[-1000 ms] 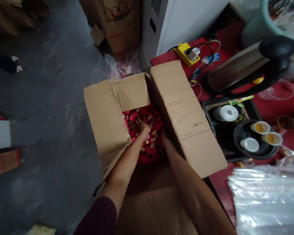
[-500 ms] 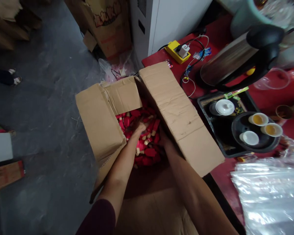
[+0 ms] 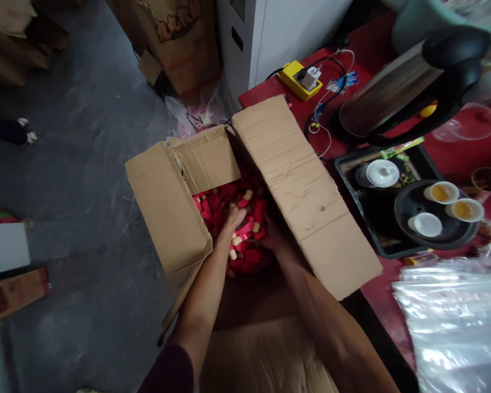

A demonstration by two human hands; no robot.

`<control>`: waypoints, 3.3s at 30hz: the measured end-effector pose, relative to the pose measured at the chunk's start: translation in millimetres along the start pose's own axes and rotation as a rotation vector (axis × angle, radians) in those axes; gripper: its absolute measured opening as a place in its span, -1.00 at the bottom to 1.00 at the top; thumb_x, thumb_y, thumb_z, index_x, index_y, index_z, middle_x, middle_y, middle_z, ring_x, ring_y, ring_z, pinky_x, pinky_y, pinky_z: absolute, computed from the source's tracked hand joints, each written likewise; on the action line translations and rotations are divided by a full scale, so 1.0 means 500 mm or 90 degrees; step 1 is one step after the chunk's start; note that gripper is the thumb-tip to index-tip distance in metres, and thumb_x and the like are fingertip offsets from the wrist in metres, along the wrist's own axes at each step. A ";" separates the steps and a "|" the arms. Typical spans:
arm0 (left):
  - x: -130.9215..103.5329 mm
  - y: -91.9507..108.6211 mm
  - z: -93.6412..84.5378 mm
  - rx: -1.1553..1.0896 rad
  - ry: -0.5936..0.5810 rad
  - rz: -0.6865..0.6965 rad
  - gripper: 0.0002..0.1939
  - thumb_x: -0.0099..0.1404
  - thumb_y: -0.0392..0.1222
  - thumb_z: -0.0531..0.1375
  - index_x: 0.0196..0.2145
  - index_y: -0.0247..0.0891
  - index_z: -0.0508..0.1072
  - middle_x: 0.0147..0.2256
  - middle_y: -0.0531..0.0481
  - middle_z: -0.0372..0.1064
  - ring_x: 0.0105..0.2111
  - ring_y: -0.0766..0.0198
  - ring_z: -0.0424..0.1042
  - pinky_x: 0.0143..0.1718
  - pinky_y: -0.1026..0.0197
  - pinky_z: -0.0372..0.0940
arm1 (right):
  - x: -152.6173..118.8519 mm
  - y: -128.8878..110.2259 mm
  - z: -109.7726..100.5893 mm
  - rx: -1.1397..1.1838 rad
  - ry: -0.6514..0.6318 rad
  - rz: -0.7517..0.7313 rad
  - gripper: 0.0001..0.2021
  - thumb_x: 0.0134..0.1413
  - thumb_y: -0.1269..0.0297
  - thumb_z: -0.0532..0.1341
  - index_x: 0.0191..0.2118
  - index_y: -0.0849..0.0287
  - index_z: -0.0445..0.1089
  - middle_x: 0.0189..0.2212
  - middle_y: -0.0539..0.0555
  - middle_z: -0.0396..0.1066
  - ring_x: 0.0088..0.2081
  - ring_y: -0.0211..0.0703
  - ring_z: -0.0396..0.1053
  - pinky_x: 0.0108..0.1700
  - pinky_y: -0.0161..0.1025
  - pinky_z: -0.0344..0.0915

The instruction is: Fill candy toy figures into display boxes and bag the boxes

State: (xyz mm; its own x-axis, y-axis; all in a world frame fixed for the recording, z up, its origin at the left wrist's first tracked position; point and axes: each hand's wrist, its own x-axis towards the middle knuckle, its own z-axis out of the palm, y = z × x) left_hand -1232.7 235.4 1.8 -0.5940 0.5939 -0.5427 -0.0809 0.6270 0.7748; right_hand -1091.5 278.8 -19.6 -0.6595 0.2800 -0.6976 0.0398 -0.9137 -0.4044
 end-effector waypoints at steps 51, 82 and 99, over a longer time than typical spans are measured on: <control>-0.615 0.292 -0.044 0.261 0.249 0.499 -0.64 0.27 -0.13 0.23 0.01 -0.21 0.43 0.33 -0.22 -0.03 0.31 -0.06 0.06 0.27 -0.09 0.12 | -0.555 -0.026 0.183 0.236 -0.161 -0.144 -0.45 -0.05 -0.15 0.31 -0.04 0.15 0.41 -0.13 0.16 0.55 0.08 0.10 0.41 0.09 0.08 0.36; -1.712 0.223 0.924 0.310 -0.310 0.994 -0.62 0.24 -0.11 0.25 0.01 -0.23 0.45 0.33 -0.22 -0.03 0.29 -0.04 0.11 0.24 -0.05 0.15 | -1.749 0.336 -0.635 0.606 0.004 -0.753 -0.39 -0.15 -0.15 0.40 -0.01 0.10 0.45 -0.16 0.05 0.57 0.01 0.00 0.45 -0.01 -0.16 0.44; -2.037 -0.052 1.410 0.388 -0.683 0.909 -0.60 0.16 -0.09 0.30 -0.03 -0.15 0.50 0.31 -0.16 0.05 0.30 -0.07 0.06 0.30 -0.20 0.00 | -2.053 0.626 -1.035 0.754 0.362 -0.816 -0.46 -0.10 -0.23 0.32 -0.02 -0.08 0.44 0.01 -0.06 0.49 0.11 -0.04 0.38 0.02 -0.08 0.44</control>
State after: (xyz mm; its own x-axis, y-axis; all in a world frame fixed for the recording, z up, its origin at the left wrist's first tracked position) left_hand -61.3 -30.2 305.8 0.7535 0.6305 0.1861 0.3551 -0.6286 0.6920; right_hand -13.8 -142.1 263.9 0.4604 0.7149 -0.5262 -0.8791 0.2847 -0.3823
